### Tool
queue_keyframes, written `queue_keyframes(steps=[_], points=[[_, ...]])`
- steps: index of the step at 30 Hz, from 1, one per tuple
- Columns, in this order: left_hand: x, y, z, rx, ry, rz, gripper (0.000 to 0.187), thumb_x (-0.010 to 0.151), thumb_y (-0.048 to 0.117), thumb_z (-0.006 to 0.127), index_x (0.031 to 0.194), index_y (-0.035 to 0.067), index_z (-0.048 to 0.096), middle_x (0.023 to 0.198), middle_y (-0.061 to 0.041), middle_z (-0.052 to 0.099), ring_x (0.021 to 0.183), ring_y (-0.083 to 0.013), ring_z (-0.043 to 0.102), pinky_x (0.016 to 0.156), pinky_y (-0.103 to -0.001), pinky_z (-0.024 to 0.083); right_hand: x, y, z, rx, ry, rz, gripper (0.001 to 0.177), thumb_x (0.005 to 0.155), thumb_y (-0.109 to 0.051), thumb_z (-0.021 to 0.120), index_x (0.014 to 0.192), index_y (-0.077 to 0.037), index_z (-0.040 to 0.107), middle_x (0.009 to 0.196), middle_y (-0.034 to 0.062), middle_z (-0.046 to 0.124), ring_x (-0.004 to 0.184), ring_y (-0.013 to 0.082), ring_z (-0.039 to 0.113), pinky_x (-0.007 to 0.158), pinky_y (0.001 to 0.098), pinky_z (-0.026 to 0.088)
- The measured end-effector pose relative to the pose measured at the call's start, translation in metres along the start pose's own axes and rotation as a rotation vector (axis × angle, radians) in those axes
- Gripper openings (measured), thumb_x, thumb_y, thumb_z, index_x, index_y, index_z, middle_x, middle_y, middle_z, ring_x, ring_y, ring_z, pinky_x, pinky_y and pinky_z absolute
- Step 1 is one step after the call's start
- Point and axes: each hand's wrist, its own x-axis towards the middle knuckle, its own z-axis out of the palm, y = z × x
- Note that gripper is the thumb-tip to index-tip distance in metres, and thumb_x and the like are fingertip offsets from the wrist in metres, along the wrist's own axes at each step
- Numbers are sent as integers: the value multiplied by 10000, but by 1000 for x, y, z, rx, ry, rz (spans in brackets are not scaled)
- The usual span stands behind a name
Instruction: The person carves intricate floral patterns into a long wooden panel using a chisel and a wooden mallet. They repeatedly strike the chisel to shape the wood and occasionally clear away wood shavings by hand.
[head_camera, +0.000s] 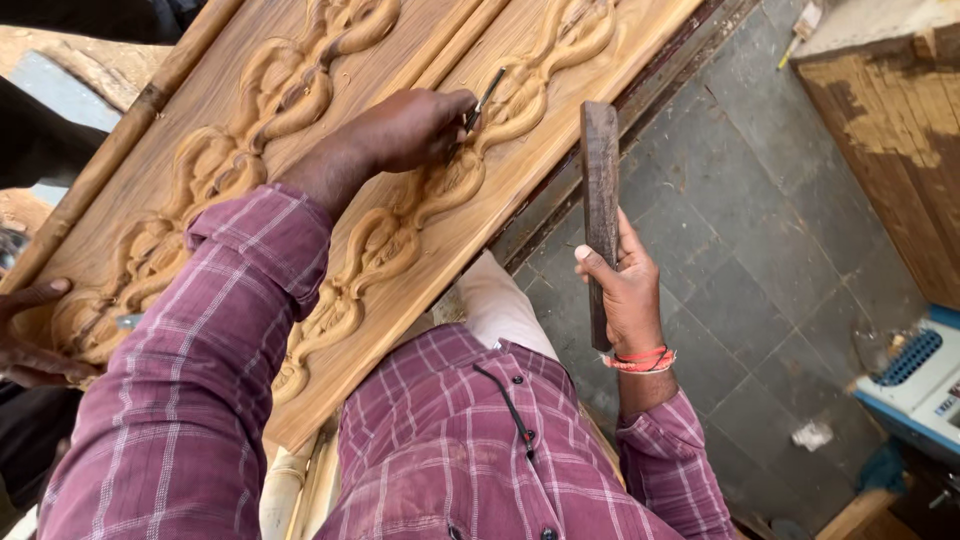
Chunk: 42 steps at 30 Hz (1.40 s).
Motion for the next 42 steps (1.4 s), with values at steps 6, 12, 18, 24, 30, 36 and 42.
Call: queue_keyframes(steps=[6,12,18,24,30,36,42], points=[[4,-6,-5,29,7,91,114,1034,170,597,1107,88,566,880,-135,714,836,-297,729,755,-475,588,-10,-13,14,-38,-32,-44,789,904,1,761,1611,-10,413,1056,-27,653,809,44,589,696,201,494],[4,-8,-7,19,-12,75,131,1023,144,600,1148,115,575,858,-132,723,860,-333,728,759,-504,568,-2,-34,28,-77,-12,-91,768,923,-16,756,1613,-2,418,1125,-52,647,873,26,565,744,188,484],[5,-6,-9,62,-14,107,173,1007,155,623,1159,100,562,861,-140,714,861,-334,726,768,-504,575,4,-51,43,-97,-41,-135,781,933,-16,758,1623,-3,393,1083,-21,652,920,40,602,813,198,518],[7,-7,-9,78,-18,182,288,993,162,630,1278,137,590,882,-134,717,845,-315,730,766,-499,585,16,-56,53,-178,-55,-282,778,977,-22,762,1633,45,350,1403,63,651,1181,106,644,1018,253,539],[8,-8,-9,113,-13,161,262,995,151,624,1257,133,613,871,-121,716,847,-300,734,754,-487,593,26,-65,52,-572,-90,-427,820,934,-56,818,1613,38,368,1505,187,608,1289,209,650,1070,327,544],[18,-10,-6,145,-57,188,106,1049,162,592,1133,117,640,811,-108,706,781,-257,735,749,-467,592,27,-60,53,-681,-14,-380,831,912,-62,809,1615,18,373,1463,193,620,1278,205,652,1044,323,545],[21,-9,-5,164,-69,184,111,1014,157,615,1110,128,663,825,-101,715,790,-263,724,735,-487,581,26,-49,54,-376,42,-349,792,999,-65,764,1653,12,324,1504,179,630,1299,196,641,1094,302,527]])
